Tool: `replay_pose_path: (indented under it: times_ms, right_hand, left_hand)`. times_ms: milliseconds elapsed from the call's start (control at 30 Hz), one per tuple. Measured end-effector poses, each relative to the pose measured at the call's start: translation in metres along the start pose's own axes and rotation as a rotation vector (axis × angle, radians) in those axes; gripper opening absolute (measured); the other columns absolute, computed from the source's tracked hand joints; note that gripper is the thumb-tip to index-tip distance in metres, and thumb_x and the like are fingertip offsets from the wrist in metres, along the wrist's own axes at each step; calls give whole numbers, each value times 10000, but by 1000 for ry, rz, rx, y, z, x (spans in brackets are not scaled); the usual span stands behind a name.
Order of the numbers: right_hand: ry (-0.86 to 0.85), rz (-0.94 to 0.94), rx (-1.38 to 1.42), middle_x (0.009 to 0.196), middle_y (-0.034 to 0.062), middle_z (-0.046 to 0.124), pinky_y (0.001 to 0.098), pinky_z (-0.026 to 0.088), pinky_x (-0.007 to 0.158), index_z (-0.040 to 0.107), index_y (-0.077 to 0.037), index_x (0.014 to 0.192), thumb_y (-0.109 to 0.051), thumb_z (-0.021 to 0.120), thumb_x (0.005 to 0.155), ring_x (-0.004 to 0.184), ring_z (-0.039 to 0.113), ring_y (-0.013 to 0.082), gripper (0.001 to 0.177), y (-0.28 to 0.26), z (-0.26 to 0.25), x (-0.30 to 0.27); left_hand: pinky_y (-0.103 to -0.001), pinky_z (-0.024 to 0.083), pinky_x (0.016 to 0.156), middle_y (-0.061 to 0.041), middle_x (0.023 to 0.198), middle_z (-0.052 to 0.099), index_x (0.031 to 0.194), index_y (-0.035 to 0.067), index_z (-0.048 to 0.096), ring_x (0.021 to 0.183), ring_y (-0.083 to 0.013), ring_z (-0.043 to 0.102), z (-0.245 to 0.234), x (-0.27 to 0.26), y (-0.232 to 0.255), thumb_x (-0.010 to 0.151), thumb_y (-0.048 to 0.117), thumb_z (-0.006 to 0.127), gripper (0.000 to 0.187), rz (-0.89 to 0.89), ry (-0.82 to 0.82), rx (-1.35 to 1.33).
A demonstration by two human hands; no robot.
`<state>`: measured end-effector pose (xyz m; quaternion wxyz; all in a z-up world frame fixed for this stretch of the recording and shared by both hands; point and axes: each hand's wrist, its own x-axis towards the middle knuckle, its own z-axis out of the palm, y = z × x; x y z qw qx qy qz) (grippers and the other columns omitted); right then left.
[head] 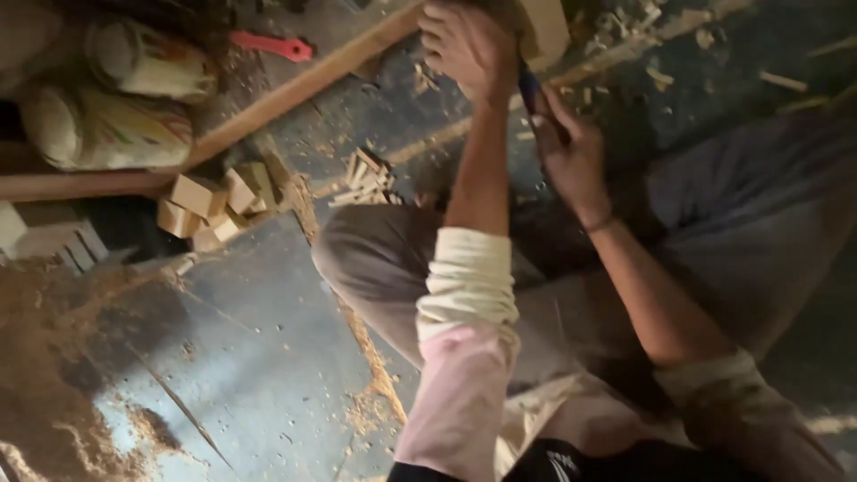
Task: The person carves small pieces of wood using a chisel, removing thin shavings to shape the edges and surfaces while holding the wood by hand on the floor.
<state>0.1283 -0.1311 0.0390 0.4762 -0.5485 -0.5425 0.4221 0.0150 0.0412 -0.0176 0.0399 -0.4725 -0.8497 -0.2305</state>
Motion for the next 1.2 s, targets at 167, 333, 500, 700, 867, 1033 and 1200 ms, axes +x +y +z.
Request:
replay_pose_path:
  times_ms: [167,333,500,700,867,1033,1200]
  right_hand:
    - [13,-128,17,1057,55,668,296,473,773,541,-26,1512,-106,592,1106,892,563,99,417,-13,-6,-16]
    - [20,-4,47,785,-21,556,258,411,596,588,-59,1507,-179,592,1119,665,465,52,405,2,14,10]
    - [-21,166,159,749,-40,546,243,378,540,557,-91,1548,-316,604,1114,613,448,36,491,-8,-3,-13]
    - [88,195,335,804,-63,549,217,368,536,498,-69,1601,-311,615,1118,637,457,19,552,-36,-48,-36]
    - [145,265,319,780,-54,573,209,375,483,519,-44,1563,-220,610,1083,581,471,18,520,-27,-46,-38]
    - [137,278,390,875,-51,627,202,385,477,506,-36,1548,-162,611,1067,590,488,16,508,-20,-40,-34]
    - [80,309,330,804,-36,598,210,399,471,505,-67,1563,-153,613,1063,590,506,20,519,-20,-39,-37]
  left_hand:
    - [-496,472,921,-201,1236,551,1320,-50,445,1177,-380,577,11,-13,-14,799,347,680,696,24,53,-67]
    - [-519,456,917,-161,1272,570,1356,-5,474,1222,-384,570,15,-10,-11,739,447,721,804,-138,-66,-99]
    - [-544,423,1024,-210,1327,556,1354,7,489,1237,-410,541,1,-28,-29,761,456,734,783,7,41,-197]
    - [-559,467,999,-133,1256,661,1141,147,645,1182,-382,622,-31,-17,-31,883,393,662,356,245,-15,-269]
    - [-523,574,731,-142,1032,744,1031,152,693,909,-381,727,-14,8,-14,869,389,664,289,164,-153,-281]
    - [-506,583,715,-161,929,765,981,171,755,840,-424,723,-9,19,-25,859,383,677,256,84,-189,-399]
    - [-512,583,739,-162,935,767,987,148,746,857,-421,726,13,30,-34,836,425,715,316,78,-204,-324]
